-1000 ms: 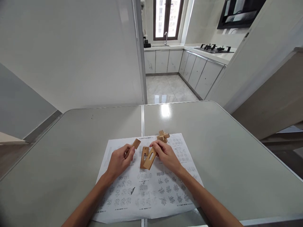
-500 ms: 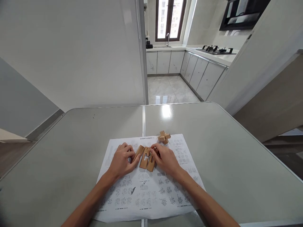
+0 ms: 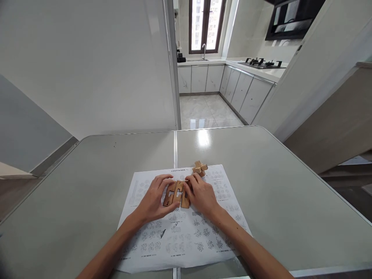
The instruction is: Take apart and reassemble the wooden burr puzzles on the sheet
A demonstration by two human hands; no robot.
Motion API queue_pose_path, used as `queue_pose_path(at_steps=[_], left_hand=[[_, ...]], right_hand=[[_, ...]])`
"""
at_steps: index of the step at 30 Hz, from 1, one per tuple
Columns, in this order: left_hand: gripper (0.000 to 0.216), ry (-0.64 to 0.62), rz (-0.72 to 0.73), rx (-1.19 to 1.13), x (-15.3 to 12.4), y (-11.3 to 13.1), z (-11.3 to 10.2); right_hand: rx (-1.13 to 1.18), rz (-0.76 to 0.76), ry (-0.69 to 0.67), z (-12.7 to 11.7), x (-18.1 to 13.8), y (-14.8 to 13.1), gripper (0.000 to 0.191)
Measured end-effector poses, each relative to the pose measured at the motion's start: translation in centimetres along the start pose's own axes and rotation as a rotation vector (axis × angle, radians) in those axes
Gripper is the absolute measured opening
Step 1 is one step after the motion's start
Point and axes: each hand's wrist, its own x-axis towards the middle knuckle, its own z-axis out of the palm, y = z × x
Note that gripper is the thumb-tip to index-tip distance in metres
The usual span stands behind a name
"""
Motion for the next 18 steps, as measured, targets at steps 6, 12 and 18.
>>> queue_pose_path(at_steps=[6,12,18], left_hand=[[0.097,-0.149,0.049,-0.030,0.0,0.4,0.4],[0.088,-0.135,0.033,-0.052,0.0,0.3,0.9],[0.080,-0.025,-0.066,0.028,0.0,-1.5,0.7]], right_hand=[[0.266,0.015,-0.039,-0.8,0.2,-0.7,0.018],[0.511,0.041,-0.071,-0.8,0.3,-0.8,0.018],[0.514,0.087,-0.064,-0.5,0.3,-0.7,0.021]])
